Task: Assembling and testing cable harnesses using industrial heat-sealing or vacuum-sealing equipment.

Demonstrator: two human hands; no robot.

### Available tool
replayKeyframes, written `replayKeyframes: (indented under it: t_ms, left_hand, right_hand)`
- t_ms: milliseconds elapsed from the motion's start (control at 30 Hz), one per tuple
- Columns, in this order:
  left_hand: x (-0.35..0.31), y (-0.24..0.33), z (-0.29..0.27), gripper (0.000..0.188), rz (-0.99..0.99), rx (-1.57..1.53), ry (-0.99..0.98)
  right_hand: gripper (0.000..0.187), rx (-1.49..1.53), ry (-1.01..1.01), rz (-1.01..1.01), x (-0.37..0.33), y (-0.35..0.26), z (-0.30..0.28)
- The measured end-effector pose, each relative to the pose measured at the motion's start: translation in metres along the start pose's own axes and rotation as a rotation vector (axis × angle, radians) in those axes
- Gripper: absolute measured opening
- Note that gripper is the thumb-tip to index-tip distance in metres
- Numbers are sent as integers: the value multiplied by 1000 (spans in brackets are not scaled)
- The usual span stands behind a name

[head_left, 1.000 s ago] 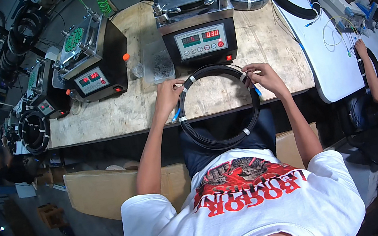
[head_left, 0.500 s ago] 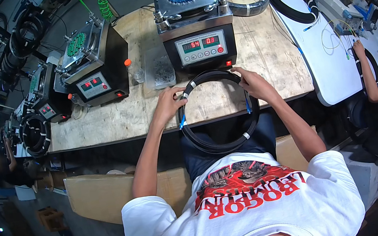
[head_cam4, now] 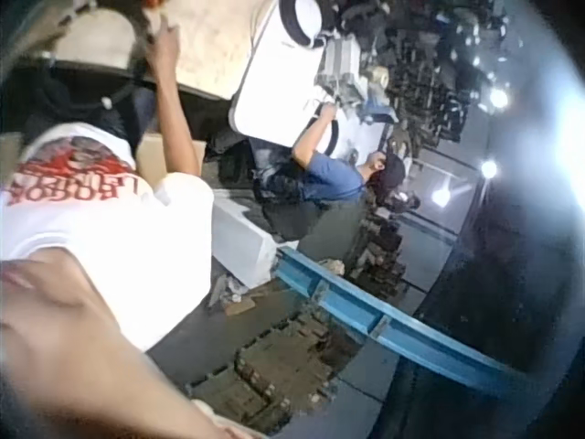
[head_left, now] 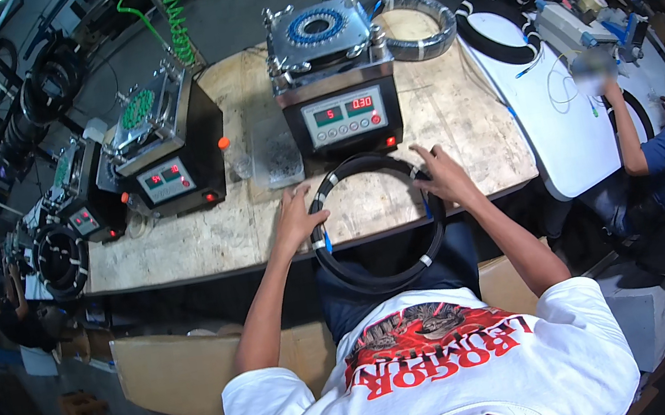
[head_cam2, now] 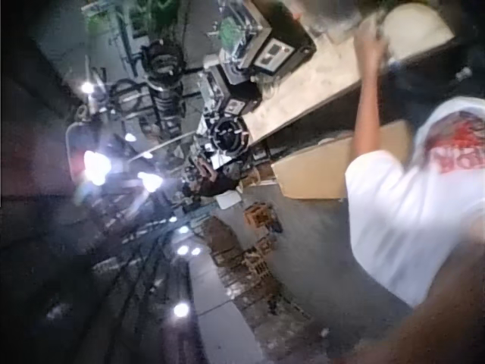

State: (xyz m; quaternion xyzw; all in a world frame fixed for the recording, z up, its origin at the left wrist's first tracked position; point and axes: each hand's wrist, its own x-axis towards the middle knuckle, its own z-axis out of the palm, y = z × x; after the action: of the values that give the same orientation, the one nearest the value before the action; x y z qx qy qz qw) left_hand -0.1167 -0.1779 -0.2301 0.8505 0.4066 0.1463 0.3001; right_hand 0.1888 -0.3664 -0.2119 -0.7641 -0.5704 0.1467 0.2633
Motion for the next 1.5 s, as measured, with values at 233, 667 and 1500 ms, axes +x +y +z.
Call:
replayKeyframes:
  t_ms: [233,667,1500]
  left_hand:
    - [5,-7,19,45,19,127,-75]
    - [-29,64,-20,41,160,161,-62]
    - [141,430,-123,57,710,-283,-335]
  right_hand:
    - [39,-139,2,115,-3,5,38]
    - [39,54,181,12,-55,-4,16]
    - [54,491,847,-19,-32,31,-351]
